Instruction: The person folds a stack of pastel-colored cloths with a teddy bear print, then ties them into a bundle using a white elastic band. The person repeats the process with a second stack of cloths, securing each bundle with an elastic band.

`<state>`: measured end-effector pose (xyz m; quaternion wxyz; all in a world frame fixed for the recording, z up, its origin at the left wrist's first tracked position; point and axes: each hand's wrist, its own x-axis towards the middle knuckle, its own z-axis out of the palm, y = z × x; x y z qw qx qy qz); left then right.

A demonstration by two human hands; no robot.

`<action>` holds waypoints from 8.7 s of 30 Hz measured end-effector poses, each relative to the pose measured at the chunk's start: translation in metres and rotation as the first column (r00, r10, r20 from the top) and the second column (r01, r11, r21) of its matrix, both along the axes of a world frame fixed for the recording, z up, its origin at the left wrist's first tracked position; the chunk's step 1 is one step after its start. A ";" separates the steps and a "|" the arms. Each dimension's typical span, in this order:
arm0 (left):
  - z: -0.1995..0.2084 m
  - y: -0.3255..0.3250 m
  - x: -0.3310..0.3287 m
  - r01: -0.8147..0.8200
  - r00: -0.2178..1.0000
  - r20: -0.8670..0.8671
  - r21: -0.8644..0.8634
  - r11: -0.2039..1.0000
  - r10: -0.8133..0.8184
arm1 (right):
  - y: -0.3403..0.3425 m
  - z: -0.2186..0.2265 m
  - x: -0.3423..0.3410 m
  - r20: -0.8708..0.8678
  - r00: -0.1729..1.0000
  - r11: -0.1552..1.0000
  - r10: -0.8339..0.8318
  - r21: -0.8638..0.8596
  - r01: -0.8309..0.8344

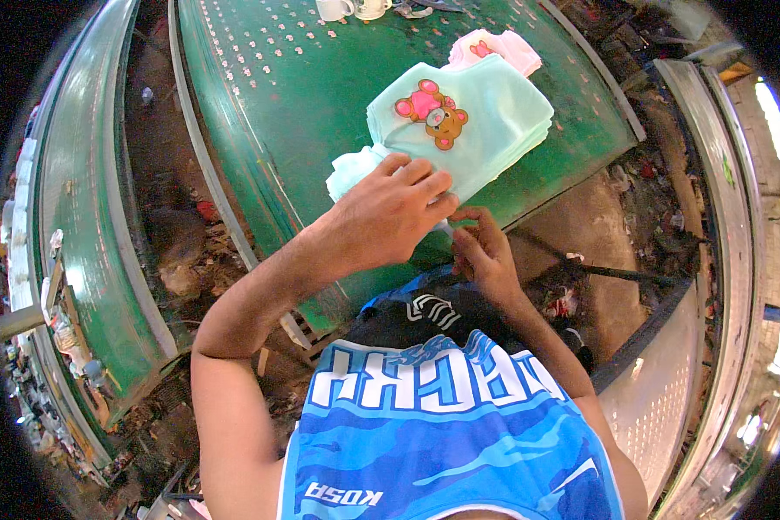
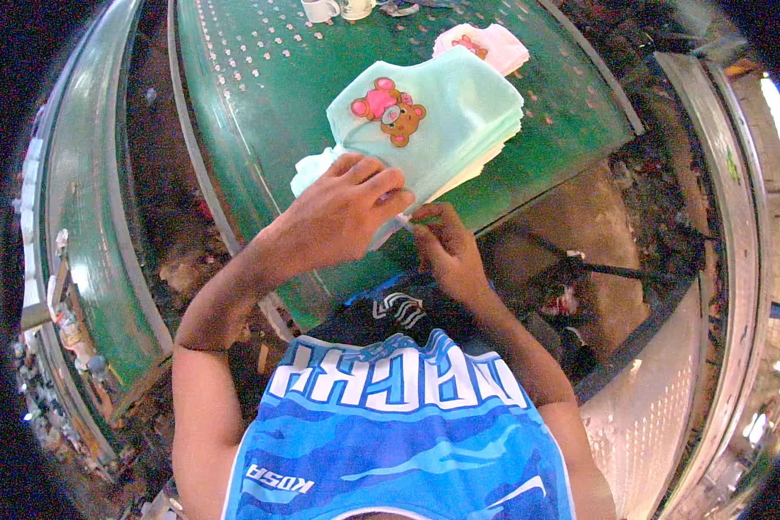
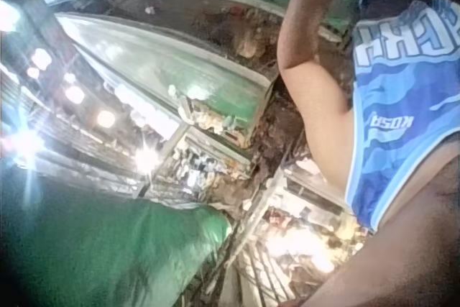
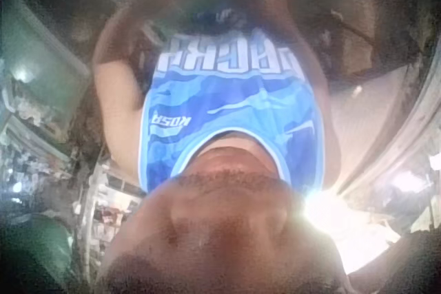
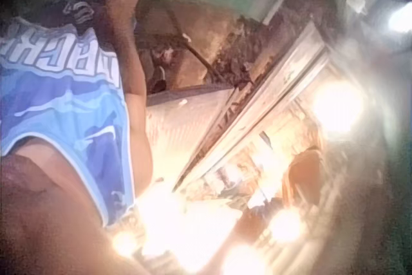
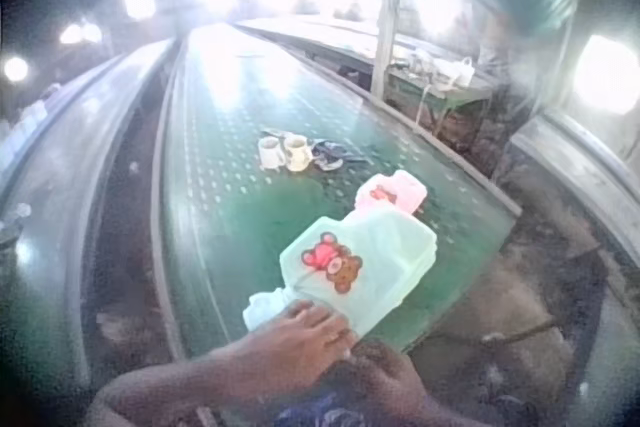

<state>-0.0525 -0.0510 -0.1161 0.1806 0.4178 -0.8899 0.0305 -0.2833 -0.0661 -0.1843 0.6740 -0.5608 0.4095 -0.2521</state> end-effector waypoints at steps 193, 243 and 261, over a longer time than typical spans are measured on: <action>-0.129 0.010 0.233 0.348 -0.099 -0.659 0.679 0.646 0.746 | -0.063 -0.215 -0.012 -0.698 0.714 0.095 0.060 -0.708 -0.700; -0.025 0.047 0.152 -0.900 0.392 -0.398 -0.352 0.257 0.829 | 0.006 -0.101 0.109 -0.050 0.875 0.800 0.482 -0.383 -0.462; 0.000 0.033 0.154 -0.945 0.294 -0.333 0.040 0.325 0.896 | -0.024 0.086 0.029 0.039 0.719 0.590 0.694 0.540 -0.600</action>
